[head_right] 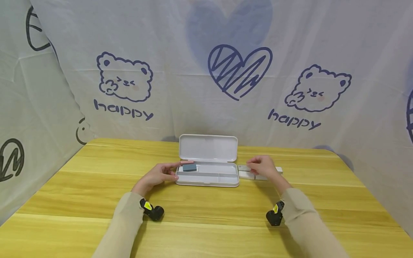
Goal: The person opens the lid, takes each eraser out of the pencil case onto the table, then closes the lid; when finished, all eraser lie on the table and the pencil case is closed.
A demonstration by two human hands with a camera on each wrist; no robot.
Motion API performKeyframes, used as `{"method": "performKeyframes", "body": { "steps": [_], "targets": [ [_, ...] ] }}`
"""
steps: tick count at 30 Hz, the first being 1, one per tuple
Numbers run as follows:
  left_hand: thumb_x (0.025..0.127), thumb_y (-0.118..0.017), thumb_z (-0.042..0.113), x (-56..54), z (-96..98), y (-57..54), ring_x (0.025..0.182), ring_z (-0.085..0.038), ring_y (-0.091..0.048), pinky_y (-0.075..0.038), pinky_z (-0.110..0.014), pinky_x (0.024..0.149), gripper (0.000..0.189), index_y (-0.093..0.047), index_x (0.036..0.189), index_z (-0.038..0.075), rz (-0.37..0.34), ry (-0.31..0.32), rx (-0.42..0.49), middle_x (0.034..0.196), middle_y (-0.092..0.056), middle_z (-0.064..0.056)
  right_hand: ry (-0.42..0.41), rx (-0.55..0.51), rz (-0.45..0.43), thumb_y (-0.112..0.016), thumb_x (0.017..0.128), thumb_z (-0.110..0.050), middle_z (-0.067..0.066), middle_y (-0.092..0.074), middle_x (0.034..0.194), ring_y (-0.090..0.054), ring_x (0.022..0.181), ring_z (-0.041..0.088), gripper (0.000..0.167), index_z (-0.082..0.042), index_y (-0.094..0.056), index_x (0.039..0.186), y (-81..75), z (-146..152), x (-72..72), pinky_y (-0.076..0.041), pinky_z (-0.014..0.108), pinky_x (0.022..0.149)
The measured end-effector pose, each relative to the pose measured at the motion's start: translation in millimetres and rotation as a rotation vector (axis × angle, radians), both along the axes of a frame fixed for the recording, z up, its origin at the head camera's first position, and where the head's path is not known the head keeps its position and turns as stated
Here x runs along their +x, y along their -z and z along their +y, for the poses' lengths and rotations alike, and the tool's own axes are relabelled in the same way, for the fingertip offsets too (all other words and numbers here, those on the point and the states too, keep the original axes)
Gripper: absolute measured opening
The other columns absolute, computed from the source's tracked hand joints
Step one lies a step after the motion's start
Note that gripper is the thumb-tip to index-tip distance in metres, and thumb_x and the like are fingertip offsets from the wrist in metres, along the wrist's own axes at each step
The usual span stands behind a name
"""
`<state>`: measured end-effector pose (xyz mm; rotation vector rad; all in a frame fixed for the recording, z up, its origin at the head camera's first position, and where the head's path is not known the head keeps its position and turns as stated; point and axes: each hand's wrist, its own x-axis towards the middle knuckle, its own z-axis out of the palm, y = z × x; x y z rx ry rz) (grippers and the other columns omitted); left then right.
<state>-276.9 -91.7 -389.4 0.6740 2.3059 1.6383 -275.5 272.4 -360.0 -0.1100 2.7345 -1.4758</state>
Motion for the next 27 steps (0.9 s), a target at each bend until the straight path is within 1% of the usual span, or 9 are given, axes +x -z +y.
{"method": "performKeyframes", "body": {
  "steps": [4, 8, 17, 21, 27],
  "targets": [
    [0.080, -0.064, 0.002, -8.7, -1.1, 11.2, 0.052, -0.013, -0.032, -0.026, -0.022, 0.046, 0.053, -0.048, 0.129, 0.008, 0.012, -0.005, 0.000, 0.060, -0.037, -0.005, -0.018, -0.023, 0.012, -0.059, 0.084, -0.003, 0.012, -0.061, 0.073, -0.054, 0.057, 0.010, 0.024, 0.017, -0.057, 0.097, 4.2, -11.0, -3.6, -0.047, 0.023, 0.053],
    [0.079, -0.066, 0.005, -11.6, -1.3, 15.3, 0.053, -0.013, -0.033, -0.027, -0.021, 0.047, 0.053, -0.050, 0.128, 0.011, 0.011, -0.013, -0.003, 0.061, -0.039, -0.004, -0.045, -0.038, 0.019, -0.059, 0.084, -0.002, 0.009, -0.060, 0.070, -0.053, 0.057, 0.010, 0.022, 0.016, -0.058, 0.095, 5.9, -25.1, -5.2, -0.047, 0.023, 0.053],
    [0.079, -0.067, 0.006, -10.3, -2.3, 14.4, 0.052, -0.011, -0.032, -0.027, -0.021, 0.046, 0.052, -0.051, 0.128, 0.011, 0.015, -0.011, 0.005, 0.061, -0.039, -0.003, -0.103, -0.098, 0.034, -0.060, 0.082, -0.001, 0.007, -0.059, 0.066, -0.053, 0.054, 0.009, 0.020, 0.016, -0.058, 0.093, 7.4, -59.2, -8.2, -0.045, 0.022, 0.050],
    [0.079, -0.067, 0.006, -10.1, -2.1, 13.9, 0.053, -0.011, -0.034, -0.028, -0.021, 0.047, 0.052, -0.050, 0.128, 0.010, 0.005, -0.026, 0.000, 0.063, -0.041, -0.003, -0.117, -0.087, 0.042, -0.060, 0.082, -0.002, 0.011, -0.060, 0.069, -0.054, 0.055, 0.010, 0.020, 0.014, -0.060, 0.093, 8.5, -72.5, -10.4, -0.046, 0.023, 0.052],
    [0.078, -0.067, 0.004, -9.4, -1.1, 13.6, 0.057, -0.013, -0.037, -0.030, -0.022, 0.049, 0.052, -0.050, 0.128, 0.009, -0.007, -0.050, -0.011, 0.066, -0.045, -0.004, -0.149, -0.111, 0.035, -0.059, 0.082, -0.001, 0.017, -0.061, 0.074, -0.055, 0.056, 0.010, 0.019, 0.015, -0.059, 0.093, 12.2, -89.8, -14.8, -0.047, 0.025, 0.052]
  ]
}}
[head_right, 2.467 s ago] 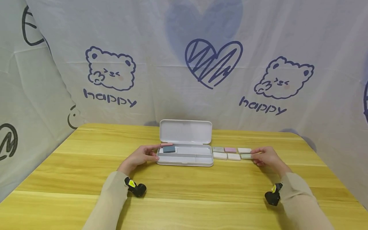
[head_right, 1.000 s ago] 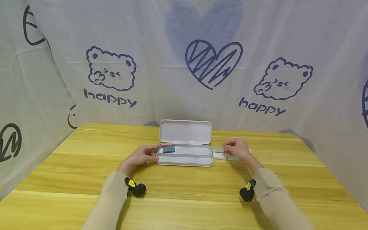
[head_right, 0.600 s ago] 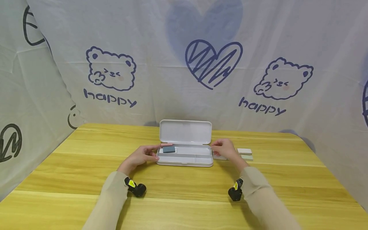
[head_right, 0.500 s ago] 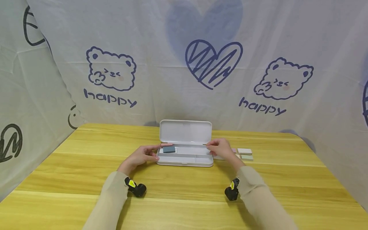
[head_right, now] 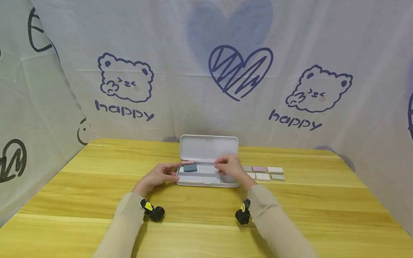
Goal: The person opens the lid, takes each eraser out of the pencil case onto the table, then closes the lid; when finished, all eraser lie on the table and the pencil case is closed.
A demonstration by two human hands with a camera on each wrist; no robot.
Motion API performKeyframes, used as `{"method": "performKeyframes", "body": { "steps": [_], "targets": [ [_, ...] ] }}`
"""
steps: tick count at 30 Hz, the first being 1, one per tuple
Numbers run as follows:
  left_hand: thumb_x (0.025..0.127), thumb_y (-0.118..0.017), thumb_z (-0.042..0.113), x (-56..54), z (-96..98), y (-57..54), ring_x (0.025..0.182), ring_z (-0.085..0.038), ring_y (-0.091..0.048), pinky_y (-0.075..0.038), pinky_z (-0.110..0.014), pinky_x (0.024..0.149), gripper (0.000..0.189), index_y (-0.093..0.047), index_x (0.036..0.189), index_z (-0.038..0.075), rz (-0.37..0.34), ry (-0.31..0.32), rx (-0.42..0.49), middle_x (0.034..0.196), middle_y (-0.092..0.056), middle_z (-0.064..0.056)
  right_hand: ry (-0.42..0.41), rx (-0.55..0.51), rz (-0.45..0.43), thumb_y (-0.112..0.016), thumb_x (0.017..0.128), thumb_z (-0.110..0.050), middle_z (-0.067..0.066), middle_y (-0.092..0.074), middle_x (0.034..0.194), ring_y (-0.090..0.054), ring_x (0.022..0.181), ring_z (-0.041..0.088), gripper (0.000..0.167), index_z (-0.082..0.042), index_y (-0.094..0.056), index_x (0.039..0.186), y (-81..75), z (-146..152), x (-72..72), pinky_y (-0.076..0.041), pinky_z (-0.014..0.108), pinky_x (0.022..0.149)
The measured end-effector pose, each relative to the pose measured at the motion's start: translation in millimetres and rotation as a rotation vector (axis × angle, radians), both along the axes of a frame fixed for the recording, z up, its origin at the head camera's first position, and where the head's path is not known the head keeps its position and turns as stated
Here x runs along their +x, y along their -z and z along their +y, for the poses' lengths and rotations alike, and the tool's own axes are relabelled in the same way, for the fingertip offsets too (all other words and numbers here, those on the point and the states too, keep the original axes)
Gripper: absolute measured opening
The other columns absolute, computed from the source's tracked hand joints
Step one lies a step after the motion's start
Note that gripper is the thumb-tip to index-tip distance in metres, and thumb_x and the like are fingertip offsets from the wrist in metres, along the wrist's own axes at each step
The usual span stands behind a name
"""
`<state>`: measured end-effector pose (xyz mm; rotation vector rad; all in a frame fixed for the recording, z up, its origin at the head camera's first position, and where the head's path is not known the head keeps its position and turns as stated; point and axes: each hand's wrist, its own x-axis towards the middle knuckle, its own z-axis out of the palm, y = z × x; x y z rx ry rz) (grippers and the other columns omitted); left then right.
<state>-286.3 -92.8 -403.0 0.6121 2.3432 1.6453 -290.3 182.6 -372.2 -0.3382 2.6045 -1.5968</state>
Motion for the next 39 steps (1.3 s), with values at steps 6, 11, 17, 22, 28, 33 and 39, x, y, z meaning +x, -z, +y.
{"method": "performKeyframes", "body": {
  "steps": [6, 11, 17, 22, 28, 33, 39],
  "targets": [
    [0.077, -0.068, 0.005, 1.8, 0.8, -1.2, 0.061, -0.016, -0.039, -0.030, -0.024, 0.053, 0.053, -0.052, 0.127, 0.014, -0.033, -0.027, 0.004, 0.070, -0.047, -0.006, 0.001, 0.030, -0.017, -0.060, 0.083, -0.004, 0.018, -0.062, 0.078, -0.056, 0.058, 0.012, 0.018, 0.011, -0.061, 0.093, -0.5, -17.6, -1.7, -0.047, 0.025, 0.053],
    [0.076, -0.070, 0.012, 3.5, -1.5, -1.6, 0.062, -0.014, -0.040, -0.031, -0.024, 0.053, 0.051, -0.055, 0.124, 0.017, 0.011, 0.000, 0.033, 0.070, -0.049, -0.005, 0.007, 0.046, -0.041, -0.061, 0.083, -0.004, 0.014, -0.062, 0.078, -0.056, 0.059, 0.012, 0.018, 0.008, -0.062, 0.096, -0.3, -31.0, -2.4, -0.047, 0.025, 0.055],
    [0.077, -0.069, 0.008, 2.2, -0.4, -0.9, 0.064, -0.014, -0.039, -0.029, -0.024, 0.054, 0.051, -0.054, 0.126, 0.015, -0.015, -0.010, 0.020, 0.076, -0.051, -0.005, 0.015, 0.031, -0.033, -0.063, 0.080, -0.002, 0.010, -0.061, 0.070, -0.054, 0.055, 0.011, 0.022, 0.008, -0.062, 0.100, 4.0, -41.4, -4.6, -0.044, 0.024, 0.050],
    [0.078, -0.067, 0.004, 0.3, 0.8, 0.0, 0.064, -0.015, -0.039, -0.029, -0.025, 0.053, 0.053, -0.050, 0.128, 0.009, -0.041, -0.021, 0.010, 0.077, -0.050, -0.007, 0.038, 0.044, -0.055, -0.066, 0.078, -0.002, 0.005, -0.058, 0.067, -0.051, 0.055, 0.012, 0.029, 0.006, -0.061, 0.105, 4.7, -46.2, -6.1, -0.042, 0.023, 0.049],
    [0.078, -0.067, 0.005, 1.4, -0.6, -1.0, 0.063, -0.015, -0.039, -0.030, -0.024, 0.053, 0.052, -0.050, 0.128, 0.008, -0.034, -0.026, 0.012, 0.074, -0.048, -0.006, 0.052, 0.102, -0.075, -0.069, 0.076, -0.004, 0.004, -0.056, 0.069, -0.049, 0.059, 0.013, 0.035, 0.002, -0.062, 0.110, 7.3, -49.4, -8.8, -0.041, 0.023, 0.053],
    [0.078, -0.067, 0.004, 2.1, -0.9, -1.3, 0.065, -0.015, -0.041, -0.031, -0.026, 0.057, 0.052, -0.050, 0.128, 0.008, -0.032, -0.023, 0.020, 0.081, -0.054, -0.006, 0.054, 0.112, -0.051, -0.071, 0.074, -0.003, 0.004, -0.055, 0.070, -0.047, 0.059, 0.012, 0.038, 0.003, -0.061, 0.110, 9.5, -50.8, -10.2, -0.040, 0.023, 0.054],
    [0.078, -0.067, 0.004, 1.5, -1.0, -0.5, 0.065, -0.015, -0.041, -0.032, -0.025, 0.057, 0.052, -0.050, 0.127, 0.009, -0.030, -0.028, 0.015, 0.079, -0.053, -0.007, 0.064, 0.127, -0.042, -0.072, 0.072, -0.003, 0.003, -0.053, 0.068, -0.044, 0.059, 0.012, 0.040, 0.002, -0.062, 0.110, 11.1, -52.5, -11.9, -0.037, 0.022, 0.053]
  ]
}}
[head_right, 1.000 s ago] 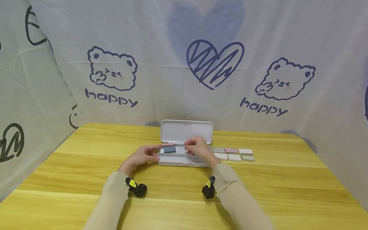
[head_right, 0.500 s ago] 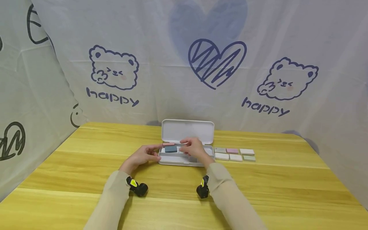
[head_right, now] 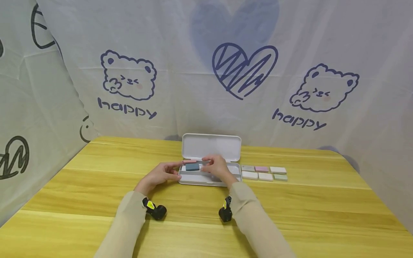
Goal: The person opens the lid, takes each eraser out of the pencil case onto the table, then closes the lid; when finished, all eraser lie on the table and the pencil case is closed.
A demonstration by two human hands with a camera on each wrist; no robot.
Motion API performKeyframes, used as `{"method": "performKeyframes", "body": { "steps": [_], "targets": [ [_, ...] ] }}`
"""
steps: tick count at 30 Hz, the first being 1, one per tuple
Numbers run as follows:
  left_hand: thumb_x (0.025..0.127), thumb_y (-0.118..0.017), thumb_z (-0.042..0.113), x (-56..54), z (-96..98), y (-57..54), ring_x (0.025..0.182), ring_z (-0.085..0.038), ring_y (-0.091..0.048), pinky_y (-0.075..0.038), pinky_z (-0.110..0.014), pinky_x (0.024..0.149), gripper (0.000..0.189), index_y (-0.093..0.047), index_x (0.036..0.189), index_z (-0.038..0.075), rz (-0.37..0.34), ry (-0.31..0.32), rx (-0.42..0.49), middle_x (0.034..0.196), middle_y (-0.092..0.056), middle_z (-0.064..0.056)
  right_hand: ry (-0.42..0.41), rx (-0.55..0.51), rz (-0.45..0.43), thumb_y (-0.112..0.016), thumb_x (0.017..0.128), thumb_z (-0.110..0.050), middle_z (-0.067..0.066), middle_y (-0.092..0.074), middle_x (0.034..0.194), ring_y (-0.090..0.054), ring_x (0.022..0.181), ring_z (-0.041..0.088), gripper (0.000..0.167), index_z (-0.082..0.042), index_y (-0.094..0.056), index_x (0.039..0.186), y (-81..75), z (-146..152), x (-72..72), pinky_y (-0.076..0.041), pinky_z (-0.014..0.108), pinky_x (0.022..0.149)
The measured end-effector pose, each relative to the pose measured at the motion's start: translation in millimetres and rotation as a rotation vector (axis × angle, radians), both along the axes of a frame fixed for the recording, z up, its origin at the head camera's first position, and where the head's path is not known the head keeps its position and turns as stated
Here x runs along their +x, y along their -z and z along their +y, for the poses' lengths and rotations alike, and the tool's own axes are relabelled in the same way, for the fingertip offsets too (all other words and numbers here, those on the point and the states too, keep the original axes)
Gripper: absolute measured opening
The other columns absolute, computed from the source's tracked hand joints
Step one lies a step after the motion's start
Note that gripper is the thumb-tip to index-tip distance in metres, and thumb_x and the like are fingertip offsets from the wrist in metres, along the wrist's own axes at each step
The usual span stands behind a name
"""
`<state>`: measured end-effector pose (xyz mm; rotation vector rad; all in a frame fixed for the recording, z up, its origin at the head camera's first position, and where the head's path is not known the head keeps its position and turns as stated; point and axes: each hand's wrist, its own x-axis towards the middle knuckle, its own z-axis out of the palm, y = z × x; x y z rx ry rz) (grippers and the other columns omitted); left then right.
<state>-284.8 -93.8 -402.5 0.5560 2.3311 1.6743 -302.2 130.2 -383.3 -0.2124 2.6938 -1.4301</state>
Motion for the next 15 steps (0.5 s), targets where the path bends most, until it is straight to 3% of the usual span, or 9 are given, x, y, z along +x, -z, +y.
{"method": "performKeyframes", "body": {
  "steps": [15],
  "targets": [
    [0.078, -0.067, 0.004, -0.3, 1.1, -0.9, 0.065, -0.015, -0.042, -0.030, -0.025, 0.056, 0.053, -0.049, 0.128, 0.006, -0.005, 0.001, -0.007, 0.084, -0.055, -0.008, -0.044, 0.026, 0.044, -0.074, 0.071, -0.005, 0.000, -0.052, 0.063, -0.040, 0.057, 0.010, 0.034, 0.002, -0.065, 0.103, 0.6, -6.7, 0.1, -0.032, 0.021, 0.051]
  ]
}}
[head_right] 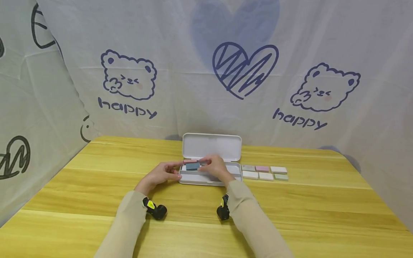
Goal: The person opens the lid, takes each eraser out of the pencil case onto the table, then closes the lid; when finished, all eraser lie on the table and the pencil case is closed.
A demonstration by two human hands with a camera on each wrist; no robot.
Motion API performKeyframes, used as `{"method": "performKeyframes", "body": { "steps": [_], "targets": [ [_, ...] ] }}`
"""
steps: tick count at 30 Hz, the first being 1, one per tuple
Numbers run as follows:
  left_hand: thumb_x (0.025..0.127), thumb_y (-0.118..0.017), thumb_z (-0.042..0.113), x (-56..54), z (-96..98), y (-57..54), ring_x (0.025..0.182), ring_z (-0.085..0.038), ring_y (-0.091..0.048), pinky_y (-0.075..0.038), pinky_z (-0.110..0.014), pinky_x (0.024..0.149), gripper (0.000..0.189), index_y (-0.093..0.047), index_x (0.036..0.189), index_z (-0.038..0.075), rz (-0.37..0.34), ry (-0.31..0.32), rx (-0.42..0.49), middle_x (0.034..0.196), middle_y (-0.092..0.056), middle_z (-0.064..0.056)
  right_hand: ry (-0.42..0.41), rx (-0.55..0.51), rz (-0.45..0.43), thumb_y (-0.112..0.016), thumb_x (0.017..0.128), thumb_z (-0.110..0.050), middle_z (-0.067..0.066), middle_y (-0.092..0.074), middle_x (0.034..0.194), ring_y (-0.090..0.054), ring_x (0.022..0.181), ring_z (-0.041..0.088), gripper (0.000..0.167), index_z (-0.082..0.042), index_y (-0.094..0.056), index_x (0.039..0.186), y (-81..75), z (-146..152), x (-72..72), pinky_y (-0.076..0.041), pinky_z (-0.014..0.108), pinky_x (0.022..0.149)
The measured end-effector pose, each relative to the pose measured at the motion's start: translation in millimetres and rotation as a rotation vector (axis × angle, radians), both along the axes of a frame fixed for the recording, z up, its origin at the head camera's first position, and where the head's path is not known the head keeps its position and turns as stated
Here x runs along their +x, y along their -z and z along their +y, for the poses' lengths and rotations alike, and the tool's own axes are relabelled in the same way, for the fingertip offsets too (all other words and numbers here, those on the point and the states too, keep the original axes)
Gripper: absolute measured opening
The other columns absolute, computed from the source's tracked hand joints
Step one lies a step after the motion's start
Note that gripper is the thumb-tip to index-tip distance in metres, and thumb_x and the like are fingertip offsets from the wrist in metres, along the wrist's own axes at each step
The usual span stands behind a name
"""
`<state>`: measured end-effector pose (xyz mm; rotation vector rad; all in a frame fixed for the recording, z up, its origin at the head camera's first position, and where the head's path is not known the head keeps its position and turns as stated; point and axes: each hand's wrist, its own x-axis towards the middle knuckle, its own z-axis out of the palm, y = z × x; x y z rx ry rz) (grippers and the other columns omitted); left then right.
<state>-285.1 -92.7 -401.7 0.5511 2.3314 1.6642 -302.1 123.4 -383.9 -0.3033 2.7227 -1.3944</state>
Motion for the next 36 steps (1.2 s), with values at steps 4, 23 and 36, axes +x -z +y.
{"method": "performKeyframes", "body": {
  "steps": [4, 23, 36],
  "targets": [
    [0.078, -0.067, 0.004, -0.2, 0.4, -0.1, 0.065, -0.015, -0.041, -0.030, -0.025, 0.056, 0.052, -0.050, 0.128, 0.007, 0.002, -0.005, -0.011, 0.083, -0.055, -0.007, -0.015, -0.010, 0.009, -0.074, 0.071, -0.005, -0.001, -0.052, 0.061, -0.040, 0.056, 0.009, 0.033, 0.003, -0.066, 0.102, 0.8, -0.3, -0.2, -0.032, 0.021, 0.051],
    [0.077, -0.069, 0.006, -0.1, 0.5, 0.3, 0.062, -0.013, -0.040, -0.032, -0.023, 0.053, 0.053, -0.051, 0.127, 0.007, -0.029, -0.039, -0.030, 0.075, -0.054, -0.005, -0.020, -0.018, 0.040, -0.069, 0.075, -0.003, 0.005, -0.062, 0.073, -0.049, 0.061, 0.009, 0.026, 0.006, -0.065, 0.098, 0.6, 4.2, 0.0, -0.041, 0.021, 0.055],
    [0.077, -0.068, 0.005, -1.4, 1.1, 1.7, 0.061, -0.014, -0.039, -0.030, -0.022, 0.050, 0.052, -0.051, 0.126, 0.007, -0.020, -0.031, -0.016, 0.072, -0.049, -0.004, -0.065, -0.026, 0.096, -0.067, 0.077, -0.003, 0.011, -0.065, 0.078, -0.055, 0.066, 0.011, 0.026, 0.007, -0.062, 0.101, -8.7, 19.7, 5.7, -0.041, 0.023, 0.056]
  ]
}}
